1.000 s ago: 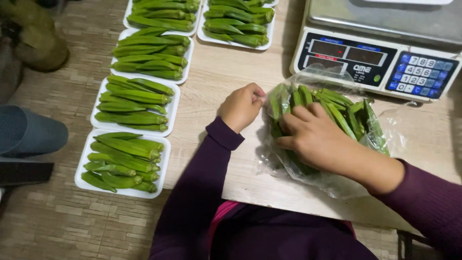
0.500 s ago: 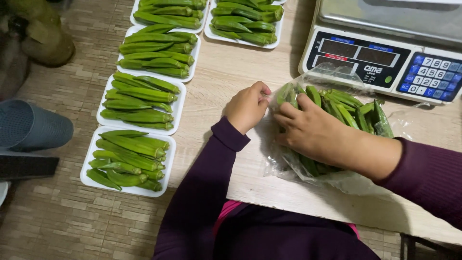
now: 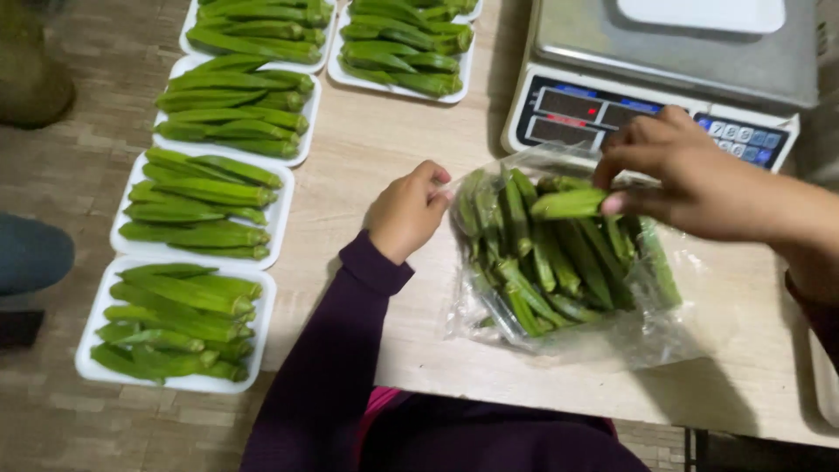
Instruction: Weighing trays of okra on a digital scale and transferring them into plastic bags for packaging.
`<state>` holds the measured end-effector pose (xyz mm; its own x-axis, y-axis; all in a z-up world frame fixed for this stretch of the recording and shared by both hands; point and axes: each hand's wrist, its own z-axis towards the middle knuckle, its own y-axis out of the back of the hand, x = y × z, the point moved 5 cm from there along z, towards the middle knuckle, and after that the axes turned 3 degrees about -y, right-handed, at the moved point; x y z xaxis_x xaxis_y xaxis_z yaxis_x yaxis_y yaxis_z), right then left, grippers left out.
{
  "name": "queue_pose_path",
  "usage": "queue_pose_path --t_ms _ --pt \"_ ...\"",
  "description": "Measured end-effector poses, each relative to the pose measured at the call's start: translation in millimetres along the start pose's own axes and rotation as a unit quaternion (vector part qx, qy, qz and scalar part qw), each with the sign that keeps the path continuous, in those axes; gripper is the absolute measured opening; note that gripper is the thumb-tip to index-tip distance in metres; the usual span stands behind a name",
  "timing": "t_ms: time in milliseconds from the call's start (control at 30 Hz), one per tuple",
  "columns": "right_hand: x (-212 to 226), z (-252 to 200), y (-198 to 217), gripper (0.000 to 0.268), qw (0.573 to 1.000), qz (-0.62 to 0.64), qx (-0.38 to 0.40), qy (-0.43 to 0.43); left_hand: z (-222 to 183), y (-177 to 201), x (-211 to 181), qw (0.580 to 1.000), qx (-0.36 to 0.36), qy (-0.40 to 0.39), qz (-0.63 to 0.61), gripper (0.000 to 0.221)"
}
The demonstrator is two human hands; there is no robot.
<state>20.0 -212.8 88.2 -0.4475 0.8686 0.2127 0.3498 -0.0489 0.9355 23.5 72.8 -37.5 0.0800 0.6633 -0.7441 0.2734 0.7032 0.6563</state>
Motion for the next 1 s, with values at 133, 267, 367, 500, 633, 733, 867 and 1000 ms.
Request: queue_pose_path --t_ms 133,267,367,500,633,733,867,1000 --pt "-47.8 1.5 5.4 0.015 0.944 0.317 0.045 -0.079 7.1 -7.8 11.6 0.999 -0.026 -0.014 -0.02 0.026" --pt "-78.7 14.7 23.1 0.016 0.881 0.473 0.011 -0.019 3.3 -2.8 3.5 1.0 -0.01 0.027 -0.011 0.027" --pt "-86.3 30.4 66.1 0.015 0.93 0.335 -0.066 -0.133 3.3 0.2 1.9 0.998 0.009 0.061 -0.001 0.028" --pt "-134.8 66.7 90.9 0.029 0.951 0.004 -0.184 -0.25 5.8 1.0 7.0 0.997 0.017 0.069 -0.004 0.029" --pt "-157.8 96.1 78.1 0.025 0.952 0.003 -0.17 -0.256 6.1 6.0 3.6 0.997 0.017 0.068 -0.011 0.026" --pt "-165.6 106.4 67.5 0.02 0.949 0.015 -0.181 -0.258 4.3 4.6 6.1 0.996 0.024 0.077 -0.028 0.027" --pt "-171.0 102.9 70.0 0.022 0.951 0.021 -0.175 -0.255 6.3 3.7 7.2 0.998 0.024 0.056 -0.025 0.03" --pt "-259.5 98.6 56.4 0.05 0.94 -0.072 -0.311 -0.117 20.0 -9.8 30.5 0.998 -0.038 -0.048 -0.018 0.04"
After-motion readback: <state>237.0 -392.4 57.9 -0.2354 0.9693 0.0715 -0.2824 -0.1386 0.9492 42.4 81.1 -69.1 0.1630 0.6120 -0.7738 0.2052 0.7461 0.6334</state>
